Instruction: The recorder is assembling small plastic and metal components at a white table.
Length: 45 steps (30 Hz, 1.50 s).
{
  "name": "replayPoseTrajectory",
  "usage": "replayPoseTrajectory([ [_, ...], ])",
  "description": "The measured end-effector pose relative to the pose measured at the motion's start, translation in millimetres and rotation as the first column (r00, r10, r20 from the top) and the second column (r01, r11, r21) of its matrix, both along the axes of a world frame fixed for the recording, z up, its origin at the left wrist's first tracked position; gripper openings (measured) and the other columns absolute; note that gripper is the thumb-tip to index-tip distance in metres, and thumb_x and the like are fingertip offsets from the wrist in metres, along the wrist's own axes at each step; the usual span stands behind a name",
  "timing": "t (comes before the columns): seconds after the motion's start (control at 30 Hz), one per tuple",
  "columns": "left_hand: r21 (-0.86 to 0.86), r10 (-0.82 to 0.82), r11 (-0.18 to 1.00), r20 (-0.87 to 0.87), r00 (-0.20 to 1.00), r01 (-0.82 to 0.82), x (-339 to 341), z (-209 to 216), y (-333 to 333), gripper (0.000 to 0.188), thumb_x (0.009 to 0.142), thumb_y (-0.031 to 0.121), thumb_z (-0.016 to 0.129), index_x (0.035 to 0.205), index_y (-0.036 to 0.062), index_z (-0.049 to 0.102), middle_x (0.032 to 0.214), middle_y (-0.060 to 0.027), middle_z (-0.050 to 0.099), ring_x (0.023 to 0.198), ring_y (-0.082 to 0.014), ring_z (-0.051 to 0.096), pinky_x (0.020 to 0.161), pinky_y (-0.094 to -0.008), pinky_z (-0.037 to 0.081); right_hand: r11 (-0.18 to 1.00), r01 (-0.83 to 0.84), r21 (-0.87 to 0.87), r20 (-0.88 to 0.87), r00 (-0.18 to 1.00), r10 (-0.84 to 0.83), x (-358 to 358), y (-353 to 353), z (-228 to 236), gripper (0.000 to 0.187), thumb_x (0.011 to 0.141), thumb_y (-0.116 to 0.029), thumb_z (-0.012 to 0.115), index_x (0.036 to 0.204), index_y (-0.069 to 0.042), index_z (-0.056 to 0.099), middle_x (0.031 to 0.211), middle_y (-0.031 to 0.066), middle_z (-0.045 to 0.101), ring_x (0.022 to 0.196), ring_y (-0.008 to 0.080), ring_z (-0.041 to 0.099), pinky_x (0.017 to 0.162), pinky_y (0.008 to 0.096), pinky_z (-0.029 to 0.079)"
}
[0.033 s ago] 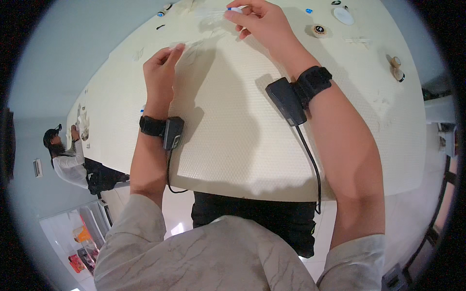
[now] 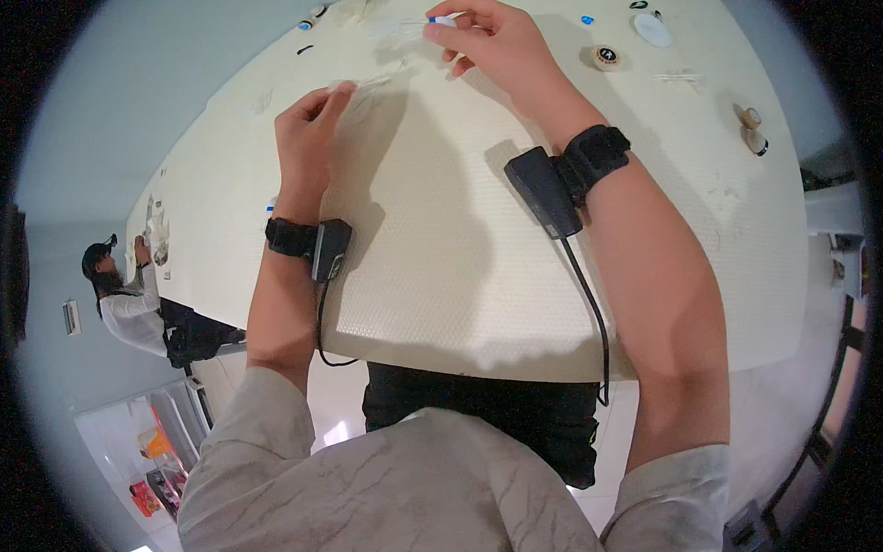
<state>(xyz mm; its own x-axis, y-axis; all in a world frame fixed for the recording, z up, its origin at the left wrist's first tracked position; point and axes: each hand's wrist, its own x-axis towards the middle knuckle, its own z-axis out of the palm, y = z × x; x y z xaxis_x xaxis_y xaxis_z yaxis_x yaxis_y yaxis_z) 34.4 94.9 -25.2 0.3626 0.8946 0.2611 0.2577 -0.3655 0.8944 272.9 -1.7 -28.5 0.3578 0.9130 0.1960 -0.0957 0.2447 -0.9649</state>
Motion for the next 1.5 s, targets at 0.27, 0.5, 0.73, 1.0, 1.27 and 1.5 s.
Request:
replayPoseTrajectory([
  [0.27, 0.228, 0.187, 0.963, -0.179, 0.966, -0.145, -1, 15, -4, 0.031, 0.099, 0.029, 0.067, 0.106, -0.0006, 0.076, 0.071, 0.0067, 0.052, 0.062, -0.0033, 0.036, 0.055, -0.0221, 0.030, 0.996, -0.080, -0.033, -0.011, 0.997, 0.079, -2, 0, 0, 0.022, 0.093, -0.007, 0.071, 0.114, -0.002, 0.066, 0.086, 0.0044, 0.068, 0.070, 0.0110, 0.065, 0.063, 0.0241, 0.053],
  [0.5, -0.065, -0.063, 0.995, 0.096, 0.993, 0.070, 20, 16, -37, 0.027, 0.096, 0.028, 0.071, 0.104, 0.0021, 0.076, 0.071, 0.0075, 0.053, 0.059, -0.0016, 0.036, 0.051, -0.0213, 0.026, 0.984, -0.172, -0.056, 0.002, 0.985, 0.172, -13, -4, 6, 0.023, 0.090, -0.005, 0.073, 0.112, -0.001, 0.066, 0.089, 0.0025, 0.068, 0.077, 0.0084, 0.065, 0.067, 0.0224, 0.055],
  [0.73, -0.130, -0.050, 0.990, 0.068, 0.996, 0.059, 21, 13, -38, 0.025, 0.092, 0.027, 0.077, 0.082, 0.0035, 0.073, 0.064, 0.0078, 0.050, 0.056, -0.0017, 0.035, 0.050, -0.0211, 0.024, 0.975, -0.214, -0.062, 0.031, 0.976, 0.217, -15, -3, 8, 0.024, 0.089, -0.002, 0.074, 0.111, 0.002, 0.065, 0.090, 0.0038, 0.067, 0.077, 0.0090, 0.065, 0.068, 0.0228, 0.056],
  [1.0, -0.171, -0.038, 0.984, 0.094, 0.995, 0.053, 21, 14, -39, 0.026, 0.092, 0.025, 0.076, 0.077, 0.0051, 0.071, 0.062, 0.0079, 0.046, 0.056, -0.0033, 0.033, 0.051, -0.0235, 0.022, 0.969, -0.224, -0.101, 0.026, 0.973, 0.228, -16, -3, 8, 0.024, 0.089, -0.001, 0.073, 0.111, 0.003, 0.065, 0.090, 0.0052, 0.068, 0.078, 0.0102, 0.066, 0.068, 0.0236, 0.057],
  [1.27, -0.215, -0.100, 0.966, 0.193, 0.976, 0.141, 18, 15, -35, 0.023, 0.093, 0.022, 0.075, 0.076, 0.0057, 0.071, 0.061, 0.0080, 0.042, 0.057, -0.0043, 0.030, 0.053, -0.0252, 0.022, 0.989, -0.131, 0.069, 0.210, 0.971, 0.114, -16, -2, -4, 0.024, 0.094, -0.021, 0.073, 0.109, -0.002, 0.069, 0.084, 0.0032, 0.070, 0.073, 0.0075, 0.064, 0.068, 0.0217, 0.052],
  [1.5, -0.205, -0.078, 0.970, 0.234, 0.969, 0.128, 16, 13, -29, 0.017, 0.089, 0.016, 0.079, 0.083, 0.0004, 0.074, 0.063, 0.0081, 0.052, 0.054, -0.0014, 0.035, 0.050, -0.0219, 0.023, 0.981, -0.188, 0.046, 0.211, 0.962, 0.174, -11, 1, -7, 0.032, 0.093, -0.014, 0.072, 0.121, -0.001, 0.067, 0.096, 0.0051, 0.073, 0.084, 0.0097, 0.067, 0.080, 0.0238, 0.054],
])
